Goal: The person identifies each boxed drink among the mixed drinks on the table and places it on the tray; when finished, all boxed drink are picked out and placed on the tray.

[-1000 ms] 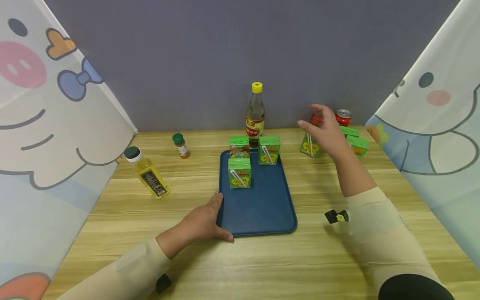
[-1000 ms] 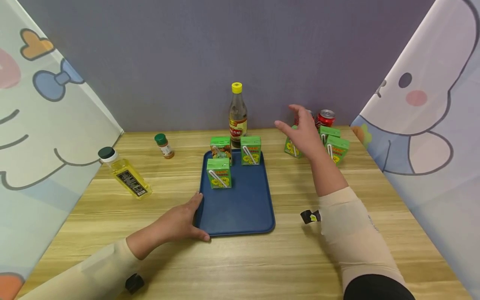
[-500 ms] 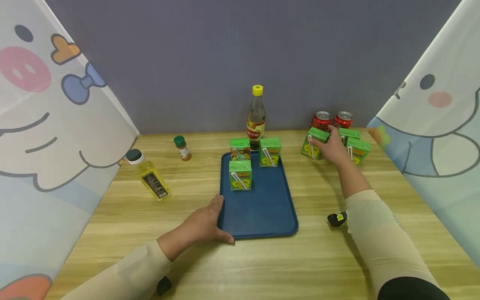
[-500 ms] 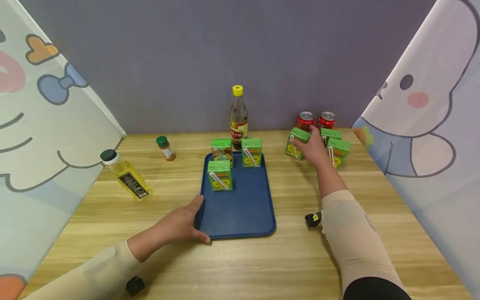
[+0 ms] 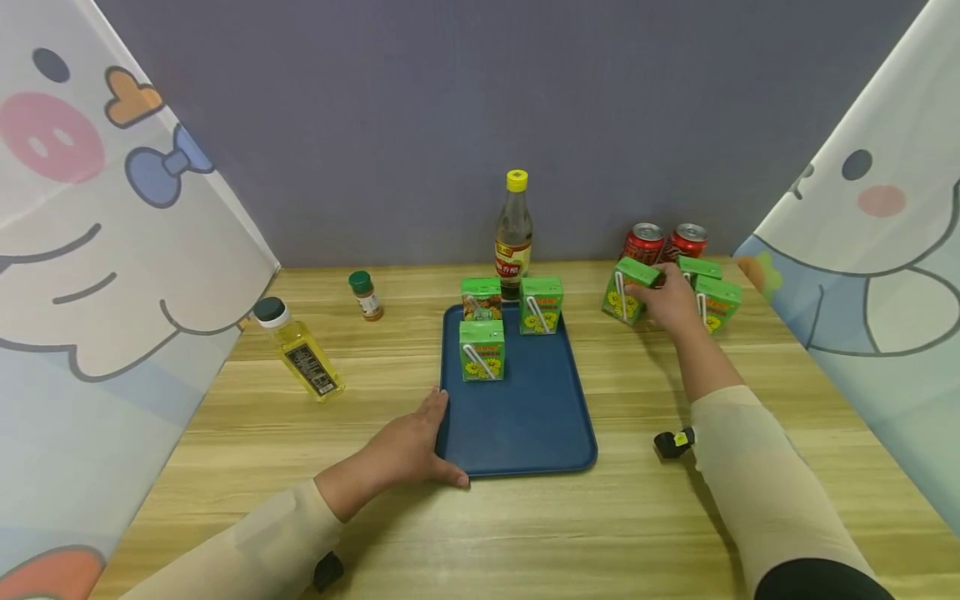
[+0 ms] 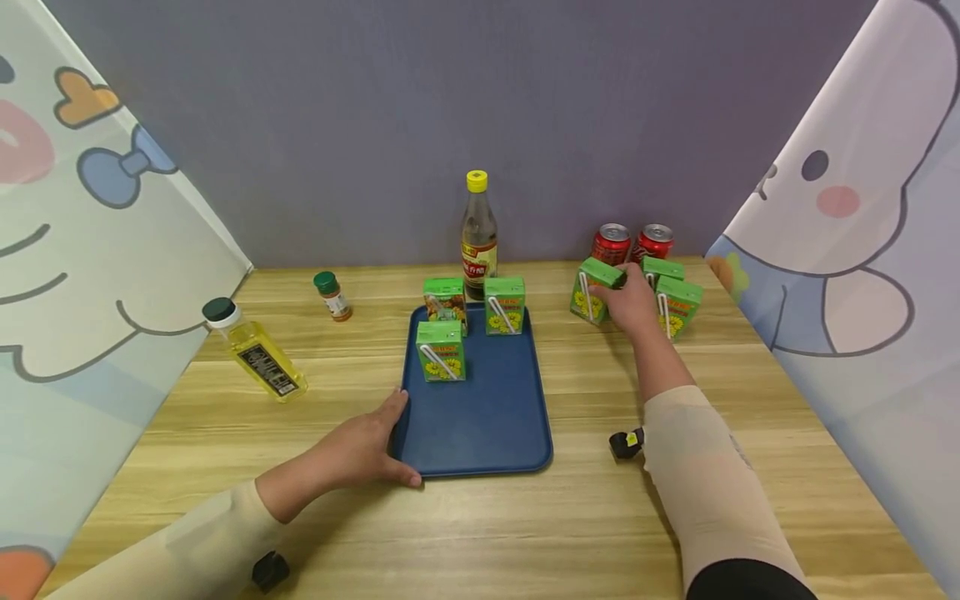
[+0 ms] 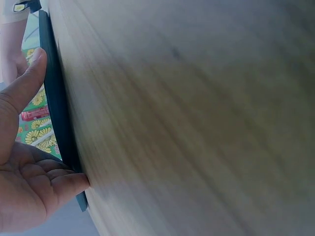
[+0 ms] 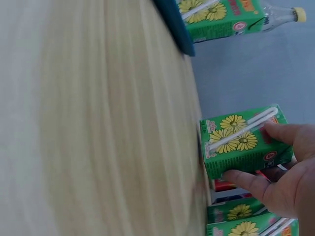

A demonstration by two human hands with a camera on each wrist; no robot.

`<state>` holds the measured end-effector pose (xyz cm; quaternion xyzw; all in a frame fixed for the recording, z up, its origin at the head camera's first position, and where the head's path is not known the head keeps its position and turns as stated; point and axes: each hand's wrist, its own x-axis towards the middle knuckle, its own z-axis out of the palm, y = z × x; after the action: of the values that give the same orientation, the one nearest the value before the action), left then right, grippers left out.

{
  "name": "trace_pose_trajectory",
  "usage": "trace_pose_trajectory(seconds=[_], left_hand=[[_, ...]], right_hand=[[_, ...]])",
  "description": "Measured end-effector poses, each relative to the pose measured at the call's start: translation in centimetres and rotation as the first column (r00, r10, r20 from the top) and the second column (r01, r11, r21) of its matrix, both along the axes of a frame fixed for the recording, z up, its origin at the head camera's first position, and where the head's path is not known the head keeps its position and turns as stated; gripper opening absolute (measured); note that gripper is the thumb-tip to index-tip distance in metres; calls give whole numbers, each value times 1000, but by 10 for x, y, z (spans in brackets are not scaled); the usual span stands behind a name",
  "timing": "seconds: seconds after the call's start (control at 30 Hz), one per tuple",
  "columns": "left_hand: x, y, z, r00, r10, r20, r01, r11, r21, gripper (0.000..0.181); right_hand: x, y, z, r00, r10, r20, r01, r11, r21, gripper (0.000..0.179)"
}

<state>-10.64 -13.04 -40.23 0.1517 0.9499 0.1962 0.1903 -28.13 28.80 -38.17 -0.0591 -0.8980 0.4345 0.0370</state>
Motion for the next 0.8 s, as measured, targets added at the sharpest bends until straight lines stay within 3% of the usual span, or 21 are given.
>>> trace_pose_trajectory(seconds=[0.17, 0.4, 0.57, 0.8], left_hand=[[0, 0, 0, 1000, -1, -3, 1, 1000, -1, 132], [0, 1, 0, 1000, 0, -4, 0, 1000, 1, 132], [0, 0, 0, 1000, 2, -1, -2, 1000, -3, 132], [0, 0, -1, 1000, 0, -9, 0, 1000, 1, 132]], right_hand=[[9, -5, 13, 999, 31, -29, -32, 999, -7, 83], [29, -19, 48, 991, 117, -62, -124, 985, -118, 76], [43, -32, 69, 984, 157, -88, -166, 980, -109, 70], [65, -56, 85, 954, 286, -95, -298, 942, -154, 52]])
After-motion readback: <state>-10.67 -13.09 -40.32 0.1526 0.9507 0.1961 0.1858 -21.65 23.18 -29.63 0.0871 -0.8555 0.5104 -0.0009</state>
